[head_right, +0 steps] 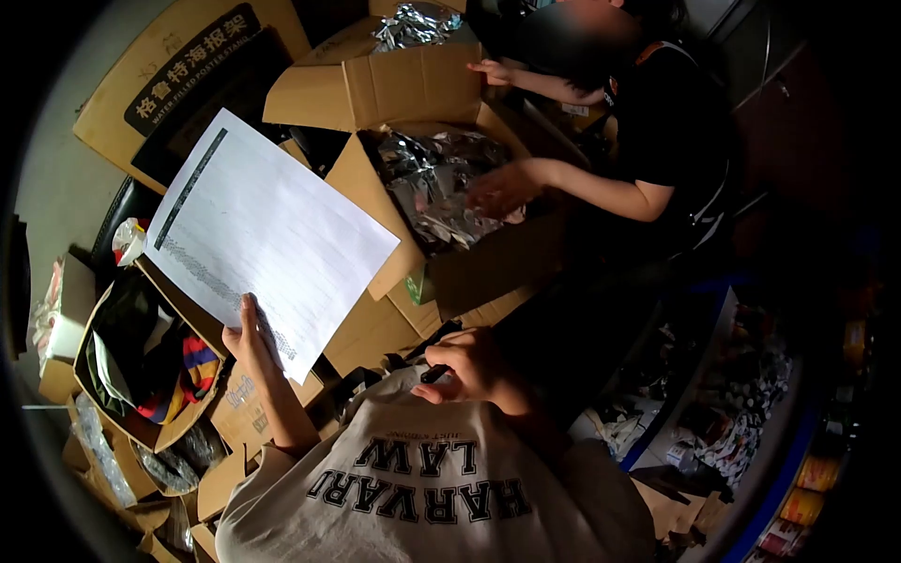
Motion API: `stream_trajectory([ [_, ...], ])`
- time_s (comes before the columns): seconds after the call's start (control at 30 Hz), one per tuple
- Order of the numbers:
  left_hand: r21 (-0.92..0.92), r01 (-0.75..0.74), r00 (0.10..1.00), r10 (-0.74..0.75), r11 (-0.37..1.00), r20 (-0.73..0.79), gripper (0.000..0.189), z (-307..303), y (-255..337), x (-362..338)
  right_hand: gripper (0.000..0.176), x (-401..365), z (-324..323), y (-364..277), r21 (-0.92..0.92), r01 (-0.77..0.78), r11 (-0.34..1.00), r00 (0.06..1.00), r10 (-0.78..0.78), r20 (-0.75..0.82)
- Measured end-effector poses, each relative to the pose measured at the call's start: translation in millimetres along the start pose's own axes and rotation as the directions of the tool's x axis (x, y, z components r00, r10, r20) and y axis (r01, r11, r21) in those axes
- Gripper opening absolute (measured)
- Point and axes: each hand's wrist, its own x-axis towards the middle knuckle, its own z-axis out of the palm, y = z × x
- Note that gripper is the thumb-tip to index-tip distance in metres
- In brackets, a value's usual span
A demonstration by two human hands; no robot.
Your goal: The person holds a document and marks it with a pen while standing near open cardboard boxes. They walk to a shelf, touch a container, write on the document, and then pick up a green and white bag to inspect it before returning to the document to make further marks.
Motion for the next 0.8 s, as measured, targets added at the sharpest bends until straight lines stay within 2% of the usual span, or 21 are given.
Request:
stream_trajectory([
  [0.1,-0.013,-0.014,0.998,0.013,1.0,-0.055,0.012,6.5,-4.6,-7.0,0.041,-1.3,-10.7,12.4,-0.057,0.008,0.998,1.0,-0.007,0.013],
  [0.2,-0.019,-0.03,0.997,0.029,0.999,-0.074,0.013,9.9,-9.1,-8.7,0.043,1.1,-22.5,22.0,-0.1,-0.151,0.983,0.987,0.155,0.037],
  [0.23,-0.002,-0.028,0.997,0.028,1.0,-0.074,0.013,12.2,-7.1,-10.6,0.047,0.3,-22.5,28.9,-0.075,-0.183,0.98,0.982,0.186,0.032],
  [0.33,0.046,-0.019,0.995,0.024,0.999,-0.101,0.012,21.6,0.4,-17.5,0.052,-2.2,-19.3,47.9,0.126,-0.277,0.952,0.939,0.297,-0.176],
  [0.37,0.057,-0.016,0.991,0.023,0.998,-0.129,0.012,26.1,1.4,-20.0,0.063,-1.0,-26.0,51.7,0.151,-0.413,0.898,0.888,0.434,-0.153],
  [0.4,0.069,-0.011,0.987,0.022,0.998,-0.156,0.011,30.2,2.8,-22.8,0.066,1.6,-30.4,66.2,0.052,-0.503,0.863,0.843,0.503,-0.189],
  [0.47,0.083,-0.022,0.982,0.037,0.996,-0.184,0.01,41.0,7.8,-29.9,0.071,5.8,-40.6,98.0,-0.164,-0.463,0.871,0.868,0.408,-0.284],
  [0.5,0.089,-0.024,0.979,0.041,0.996,-0.2,0.01,46.4,7.7,-34.1,0.073,7.2,-47.8,109.8,-0.194,-0.481,0.855,0.866,0.428,-0.259],
  [0.57,0.163,0.003,0.991,0.019,0.987,-0.133,0.009,42.4,5.9,-41.2,0.076,8.3,-58.7,127.7,-0.253,-0.512,0.821,0.857,0.471,-0.209],
  [0.63,0.195,-0.014,0.996,0.032,0.981,-0.088,0.008,36.2,1.8,-45.0,0.077,15.9,-59.6,130.8,-0.301,-0.587,0.752,0.798,0.6,-0.056],
  [0.7,0.179,-0.003,0.986,0.033,0.984,-0.163,0.008,40.7,1.8,-45.8,0.08,25.3,-54.2,135.8,-0.39,-0.593,0.704,0.73,0.675,0.109],
  [0.8,0.242,0.014,0.971,0.045,0.97,-0.236,0.01,49.3,3.7,-51.7,0.08,26.7,-48.5,136.0,-0.44,-0.586,0.68,0.666,0.714,0.217],
])
